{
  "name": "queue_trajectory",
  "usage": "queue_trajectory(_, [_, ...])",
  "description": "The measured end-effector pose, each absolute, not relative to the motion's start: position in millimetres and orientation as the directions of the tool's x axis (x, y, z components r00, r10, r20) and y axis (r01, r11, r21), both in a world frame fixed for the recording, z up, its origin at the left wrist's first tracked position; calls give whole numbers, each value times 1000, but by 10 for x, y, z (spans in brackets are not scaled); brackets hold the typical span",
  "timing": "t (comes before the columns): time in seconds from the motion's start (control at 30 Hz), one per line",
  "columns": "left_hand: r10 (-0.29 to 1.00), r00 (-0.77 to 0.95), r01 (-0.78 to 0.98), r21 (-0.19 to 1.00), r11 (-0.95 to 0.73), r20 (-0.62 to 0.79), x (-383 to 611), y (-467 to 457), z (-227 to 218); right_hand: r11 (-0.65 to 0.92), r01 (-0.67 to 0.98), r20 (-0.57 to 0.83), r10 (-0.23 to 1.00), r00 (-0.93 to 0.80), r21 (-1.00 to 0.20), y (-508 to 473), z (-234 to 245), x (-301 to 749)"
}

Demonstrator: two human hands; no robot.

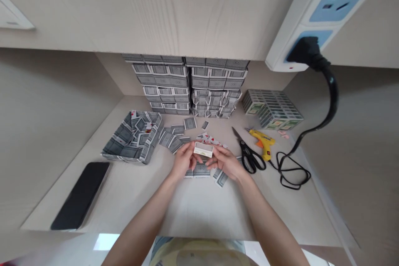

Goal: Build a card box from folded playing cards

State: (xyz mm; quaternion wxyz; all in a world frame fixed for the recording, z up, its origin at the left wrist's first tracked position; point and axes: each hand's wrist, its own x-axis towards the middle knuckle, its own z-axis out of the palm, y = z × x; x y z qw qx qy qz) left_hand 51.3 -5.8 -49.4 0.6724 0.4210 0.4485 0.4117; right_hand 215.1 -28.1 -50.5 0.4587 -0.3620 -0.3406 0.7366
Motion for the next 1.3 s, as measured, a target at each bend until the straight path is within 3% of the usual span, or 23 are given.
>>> queue_trajectory(0.27, [934,248,-206,927,312,-259,508,-26,-520,-421,-479,-280,898,-340,-770,-245,-654,2144])
queue_trajectory(0.53, [938,339,-333,925,184,-65,488,-74,-495,-137,-572,-41,983,-178,-809,-246,-581,2191])
queue_trajectory(0.7, [942,324,-316,928,198,-91,527,-88,-459,-16,-512,47,993,-108,-859,-251,-553,2182])
queue_trajectory(0.8, [944,292,-313,918,244,-152,539,-73,-455,92,-432,113,993,-24,-897,-253,-554,2173])
queue_trajectory(0.97, [923,264,-267,898,349,-280,536,-49,-501,276,-160,267,961,75,-948,-274,-518,2154])
queue_trajectory(1.13, [914,281,-437,809,393,-292,544,-31,-504,475,133,485,872,63,-870,-344,-443,2075])
queue_trajectory(1.3, [919,303,-489,786,379,-254,554,-51,-459,536,344,568,823,-8,-771,-404,-437,2017])
